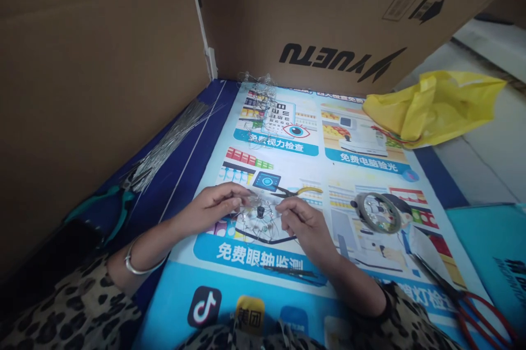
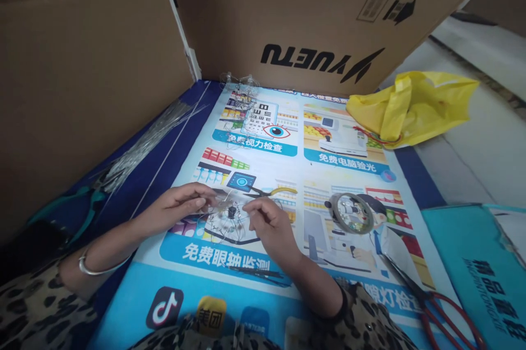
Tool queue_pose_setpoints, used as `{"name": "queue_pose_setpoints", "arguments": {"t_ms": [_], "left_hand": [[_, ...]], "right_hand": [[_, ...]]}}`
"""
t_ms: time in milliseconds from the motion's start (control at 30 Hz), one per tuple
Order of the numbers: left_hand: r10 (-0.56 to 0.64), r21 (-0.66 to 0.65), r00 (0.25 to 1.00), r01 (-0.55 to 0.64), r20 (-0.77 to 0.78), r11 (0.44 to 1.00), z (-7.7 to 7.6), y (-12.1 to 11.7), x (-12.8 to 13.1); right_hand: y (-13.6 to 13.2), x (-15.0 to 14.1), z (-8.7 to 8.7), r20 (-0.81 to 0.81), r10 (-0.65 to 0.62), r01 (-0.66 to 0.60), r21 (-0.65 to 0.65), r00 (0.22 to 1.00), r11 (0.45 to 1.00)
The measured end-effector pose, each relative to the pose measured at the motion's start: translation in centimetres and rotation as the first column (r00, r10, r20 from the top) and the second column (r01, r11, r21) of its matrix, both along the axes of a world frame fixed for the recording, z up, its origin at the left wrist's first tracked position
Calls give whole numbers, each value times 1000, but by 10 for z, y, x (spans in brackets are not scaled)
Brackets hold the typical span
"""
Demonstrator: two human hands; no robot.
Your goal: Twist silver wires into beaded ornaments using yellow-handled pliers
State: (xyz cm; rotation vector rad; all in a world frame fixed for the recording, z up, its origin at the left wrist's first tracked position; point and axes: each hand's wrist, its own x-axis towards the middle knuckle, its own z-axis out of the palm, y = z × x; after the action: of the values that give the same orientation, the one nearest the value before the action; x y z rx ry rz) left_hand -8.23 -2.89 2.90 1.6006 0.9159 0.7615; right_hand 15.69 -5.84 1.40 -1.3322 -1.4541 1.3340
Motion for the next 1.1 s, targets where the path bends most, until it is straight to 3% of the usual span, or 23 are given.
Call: {"name": "queue_pose_setpoints", "arguments": {"t_ms": [133,300,433,533,700,833,1100], "left_hand": [[96,-13,994,-96,59,995,-2,2,-8],[289,-9,957,-289,-1,957,-1,-5,-12],[309,-63,949,-313,-57,948,1,-17,-10],[245,-25,964,-248,-100,968,5,-21,-8],[85,225,983,-47,-165,973,7,-15,-13],[-82,372,977,152,-197,916,2,-11,-16],[-147,490,949,273,-280,828,-5,-12,-16]], "right_hand": [[0,1,0,-8,10,-10,15,1000,1000],[0,2,1,12,32,-32,1,999,999],[0,2,0,9,45,-45,10,999,999],[-1,2,-2,-13,44,-44,5,999,999],[-1,2,-3,-45,52,-53,-4,998,999],[0,1,-3,-57,41,-42,-21,998,999],[-1,2,-2,-59,51,-52,-10,997,999]]}}
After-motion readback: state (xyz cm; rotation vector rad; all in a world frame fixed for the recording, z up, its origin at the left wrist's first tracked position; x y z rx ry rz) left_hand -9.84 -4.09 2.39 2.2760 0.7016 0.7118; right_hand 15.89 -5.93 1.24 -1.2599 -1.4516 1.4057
